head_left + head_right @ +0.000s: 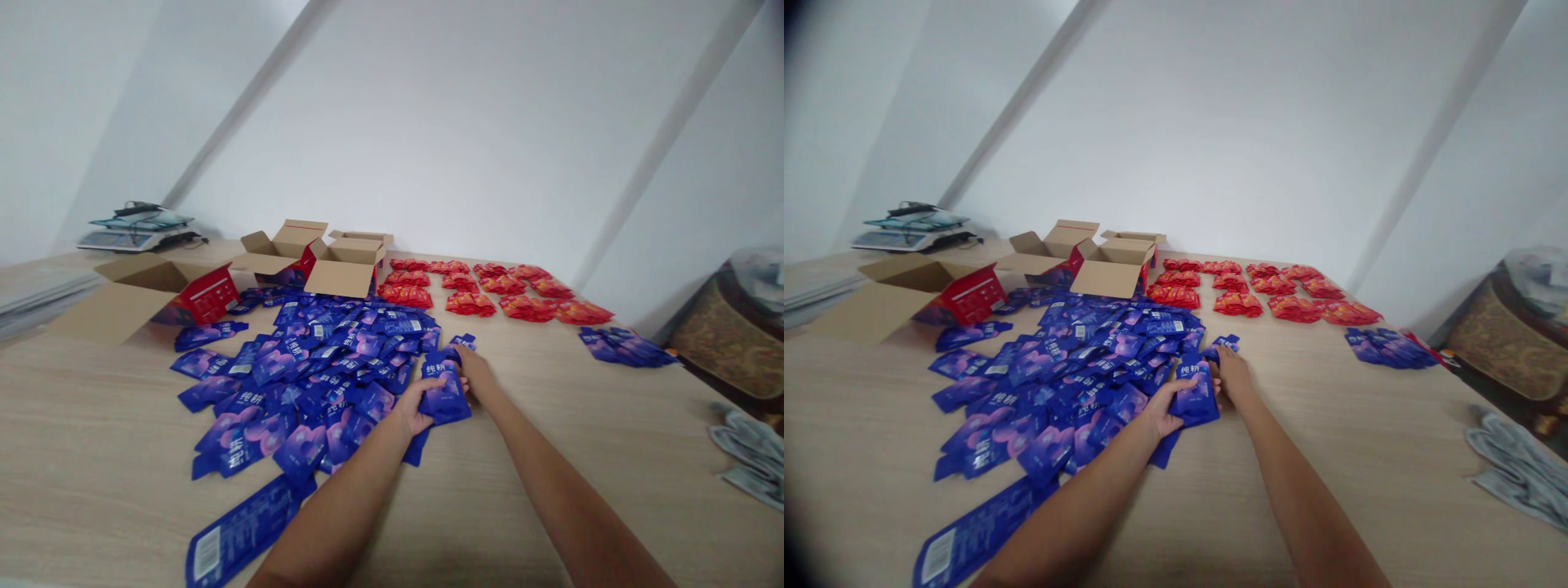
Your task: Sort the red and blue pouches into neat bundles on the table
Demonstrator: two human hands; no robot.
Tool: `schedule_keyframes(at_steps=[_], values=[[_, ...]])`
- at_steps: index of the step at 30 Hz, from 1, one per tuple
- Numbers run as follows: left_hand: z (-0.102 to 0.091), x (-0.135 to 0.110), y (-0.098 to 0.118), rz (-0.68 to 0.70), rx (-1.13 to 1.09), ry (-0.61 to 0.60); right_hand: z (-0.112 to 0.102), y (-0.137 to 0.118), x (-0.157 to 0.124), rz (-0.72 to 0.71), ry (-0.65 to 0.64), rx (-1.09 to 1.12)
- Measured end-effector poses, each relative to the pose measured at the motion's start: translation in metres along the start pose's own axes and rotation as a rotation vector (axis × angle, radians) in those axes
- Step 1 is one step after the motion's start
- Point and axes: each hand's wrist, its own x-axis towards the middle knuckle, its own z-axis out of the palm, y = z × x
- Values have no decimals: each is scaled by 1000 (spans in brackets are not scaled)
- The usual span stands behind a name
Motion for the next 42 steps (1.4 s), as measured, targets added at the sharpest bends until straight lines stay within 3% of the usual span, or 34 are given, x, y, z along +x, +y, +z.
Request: schedule_keyframes(at_steps=[5, 9, 12, 14, 16, 19, 23, 26, 29, 31, 33, 36, 42], values=[[0, 2, 2, -10, -83, 54, -14, 25, -35, -23, 22, -10], [-2, 3, 1, 1, -102, 82, -28, 41, -47, 106, 128, 332], [-1, 5, 0, 31, -106, 124, -40, 29, -52, 154, 223, 664], [0, 6, 0, 74, -116, 165, -47, 11, -56, 80, 230, 745], [2, 7, 1, 127, -122, 181, -54, -12, -62, -72, 208, 611], [5, 6, 2, 170, -128, 176, -57, -43, -71, -366, 0, 368], [7, 2, 3, 169, -128, 267, -56, -61, -75, -504, -116, 348], [5, 0, 3, 90, -84, 243, -54, -59, -71, -393, -44, 524], [3, 0, 2, 9, 11, 167, -51, -54, -66, -12, 99, 708], [1, 0, -1, -41, 117, 110, -48, -54, -65, 239, 16, 870], [1, 0, -4, -95, 233, 67, -46, -54, -65, 353, -167, 1031], [0, -1, -7, -133, 324, 63, -40, -51, -65, 360, -257, 1094], [0, -1, -9, -132, 271, 134, -21, -43, -58, 160, 37, 760]])
